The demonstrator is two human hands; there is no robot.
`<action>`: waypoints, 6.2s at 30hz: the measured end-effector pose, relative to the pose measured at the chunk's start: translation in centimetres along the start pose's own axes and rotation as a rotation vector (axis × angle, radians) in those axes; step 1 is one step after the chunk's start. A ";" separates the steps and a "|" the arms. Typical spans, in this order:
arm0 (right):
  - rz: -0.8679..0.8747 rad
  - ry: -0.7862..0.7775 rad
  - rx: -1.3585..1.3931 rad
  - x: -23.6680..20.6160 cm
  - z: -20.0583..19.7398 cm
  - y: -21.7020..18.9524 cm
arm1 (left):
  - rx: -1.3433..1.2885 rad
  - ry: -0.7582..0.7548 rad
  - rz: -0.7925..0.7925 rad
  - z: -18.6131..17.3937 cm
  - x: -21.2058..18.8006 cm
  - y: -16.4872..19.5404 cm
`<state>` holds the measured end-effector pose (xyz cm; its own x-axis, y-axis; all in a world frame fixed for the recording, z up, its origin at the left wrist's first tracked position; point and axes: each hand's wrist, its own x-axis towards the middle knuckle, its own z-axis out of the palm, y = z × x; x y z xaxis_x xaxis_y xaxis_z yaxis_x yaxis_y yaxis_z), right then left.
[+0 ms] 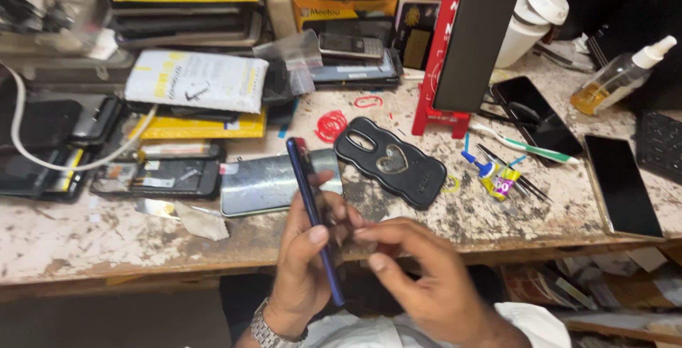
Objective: The person applies adhesive to the back cover of a disassembled smartphone, then reassembles the device by aligning and pressing the back cover onto the chassis. The person connects a charging cable and checks the screen, which displays a recovery menu. The person then uses a screwdriver to remove screws from the back cover and opens the phone again.
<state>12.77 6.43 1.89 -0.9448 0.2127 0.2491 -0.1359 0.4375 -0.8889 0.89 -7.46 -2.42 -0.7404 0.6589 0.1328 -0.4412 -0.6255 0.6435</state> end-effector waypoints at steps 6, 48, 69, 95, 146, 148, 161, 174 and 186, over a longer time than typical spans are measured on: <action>-0.225 0.174 -0.079 3.2 -2.7 -0.7 | -0.127 -0.277 -0.269 -0.4 -0.7 0.8; -0.482 -0.111 -0.108 2.6 -12.4 -2.4 | -0.236 -0.179 -0.380 -3.7 -2.4 1.2; 0.316 0.230 0.155 -1.3 -1.8 2.9 | -0.303 0.034 -0.285 -3.9 -3.5 -3.5; 0.086 0.269 -0.398 -0.2 -6.4 5.0 | -0.067 0.203 -0.175 -3.6 -2.1 0.5; 0.135 0.441 -1.031 -0.1 -14.0 11.4 | -0.443 0.138 -0.370 -4.6 0.2 -1.6; 0.098 0.422 -1.141 -0.1 -14.1 11.6 | -0.399 0.185 -0.386 -4.6 0.3 -1.7; 0.018 0.687 -0.200 0.8 -10.9 4.1 | -0.406 0.153 -0.390 -4.5 0.5 -1.8; -0.255 0.212 -0.389 4.2 -4.2 0.2 | -0.346 0.119 -0.430 -4.8 0.2 -2.0; -0.211 0.163 -0.380 4.7 -3.7 0.4 | -0.333 0.137 -0.445 -4.7 0.3 -1.9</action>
<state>9.33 10.82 4.13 -0.8449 0.2059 0.4936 -0.1726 0.7686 -0.6161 -0.93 -8.03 -7.15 -0.4958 0.8427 -0.2099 -0.8451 -0.4125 0.3399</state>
